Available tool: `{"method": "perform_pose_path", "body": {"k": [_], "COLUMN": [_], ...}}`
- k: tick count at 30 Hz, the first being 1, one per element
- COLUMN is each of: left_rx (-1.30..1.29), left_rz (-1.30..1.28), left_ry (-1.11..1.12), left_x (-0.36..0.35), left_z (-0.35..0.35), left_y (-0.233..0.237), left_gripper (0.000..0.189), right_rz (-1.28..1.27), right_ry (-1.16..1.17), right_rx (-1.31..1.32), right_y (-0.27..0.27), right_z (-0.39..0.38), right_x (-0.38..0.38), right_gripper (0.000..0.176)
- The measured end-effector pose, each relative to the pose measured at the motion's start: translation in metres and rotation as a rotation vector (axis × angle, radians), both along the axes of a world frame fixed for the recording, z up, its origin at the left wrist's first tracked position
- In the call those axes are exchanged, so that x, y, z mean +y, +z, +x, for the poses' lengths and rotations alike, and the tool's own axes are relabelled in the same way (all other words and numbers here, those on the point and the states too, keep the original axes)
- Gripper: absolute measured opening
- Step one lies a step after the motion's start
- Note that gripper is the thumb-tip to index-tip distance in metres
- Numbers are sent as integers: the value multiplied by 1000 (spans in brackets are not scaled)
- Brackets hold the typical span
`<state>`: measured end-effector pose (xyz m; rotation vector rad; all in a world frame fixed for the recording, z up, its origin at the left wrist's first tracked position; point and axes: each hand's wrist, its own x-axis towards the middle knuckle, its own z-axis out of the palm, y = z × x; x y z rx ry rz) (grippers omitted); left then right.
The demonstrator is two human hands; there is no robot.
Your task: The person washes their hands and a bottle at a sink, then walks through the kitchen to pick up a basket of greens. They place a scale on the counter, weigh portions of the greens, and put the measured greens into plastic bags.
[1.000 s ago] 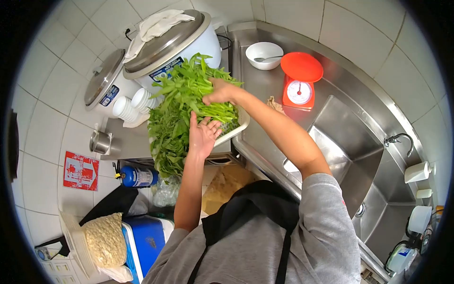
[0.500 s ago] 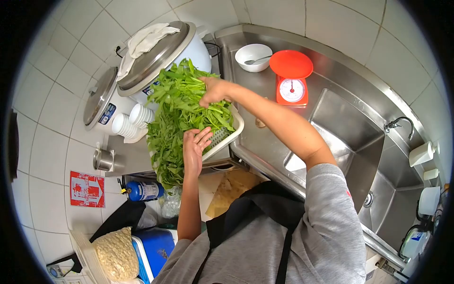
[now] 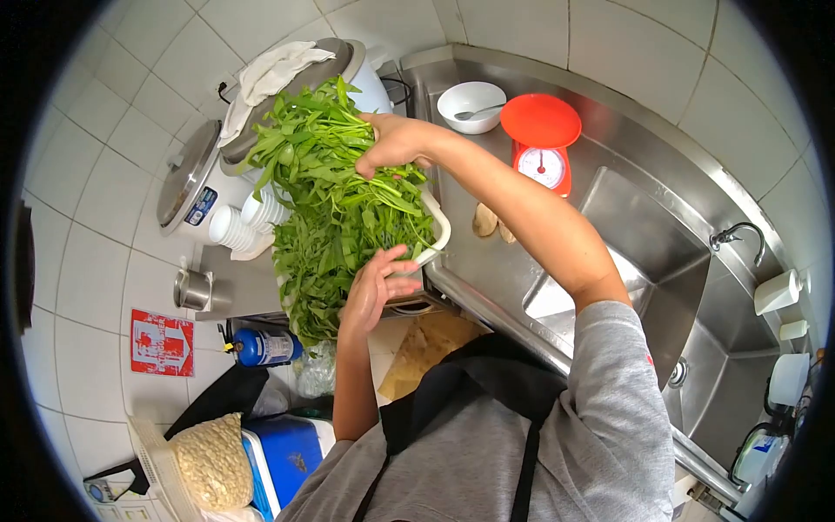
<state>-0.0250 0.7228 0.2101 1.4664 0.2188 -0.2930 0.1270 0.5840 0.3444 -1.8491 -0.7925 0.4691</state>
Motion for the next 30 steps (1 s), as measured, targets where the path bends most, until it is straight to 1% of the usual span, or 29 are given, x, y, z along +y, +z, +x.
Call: {"method": "perform_pose_path", "body": {"k": [2,3,4,6,7,8,9,10,11,12,14,15,16,18,19,20,22,23,24,26,27,28,29,30], "left_rx": [-118,-186,-187,-312,-310,-420,-530,-525,-550,-575,-625,-627,-579,-480,-429,-427,-289,-218,-223,-155,-157,-216,-274,-268], "left_rz": [-320,-409,-410,-575,-578,-543,-509,-516,-484,-452,-467,-474,-431,-410,-353,-358,-251,-248,-247,-150,-152,-126,-100,-102], "left_ry": [64,-45,-43,204,195,181,163,149,164,179,76,-15,4,-128,-113,-134,-292,-343,-360,-281,-289,-332,-374,-379], "left_x": [-14,-14,-20,-40,-44,-49,-56,-66,-76,-86,-108,-117,-130,-147,-157,-163,-168,-171,-175,-179,-178,-173,-172,-175], "left_z": [13,23,33,55,66,77,89,100,111,123,151,171,185,223,235,251,279,282,286,299,310,329,341,350], "left_y": [7,11,17,30,37,44,51,60,70,78,85,84,82,62,56,44,25,22,19,6,-1,-14,-16,-20], "left_gripper": [70,83,83,90,90,91,93,93,91,90,83,76,70,68,69,69,72,76,76,75,75,74,73,73], "right_rz": [94,166,165,259,78,77,183,286,271,268,212,181,179,417,428,427,406,461,380,302,292,291,331,368], "right_ry": [26,73,75,26,-66,-79,-81,-83,-151,-165,-356,-434,-450,-461,-514,-535,-678,-719,-780,-867,-872,-879,-864,-848], "right_rx": [185,95,94,93,72,71,28,-15,-69,-71,-101,-127,-134,-72,-44,-51,-14,-1,-24,-57,-56,-61,-46,-23], "right_y": [20,1,5,26,42,41,38,37,39,35,24,20,13,-9,-19,-31,-57,-70,-80,-94,-96,-92,-90,-89], "right_z": [-13,11,10,1,-4,1,8,13,14,20,36,41,47,64,74,85,105,111,119,129,130,130,131,130], "right_x": [-11,-4,-7,-21,-32,-39,-46,-55,-67,-79,-104,-118,-130,-151,-161,-169,-184,-187,-191,-196,-200,-203,-207,-210], "right_gripper": [73,72,72,69,68,68,69,70,73,73,74,71,71,68,66,66,66,74,78,81,82,82,82,82]}}
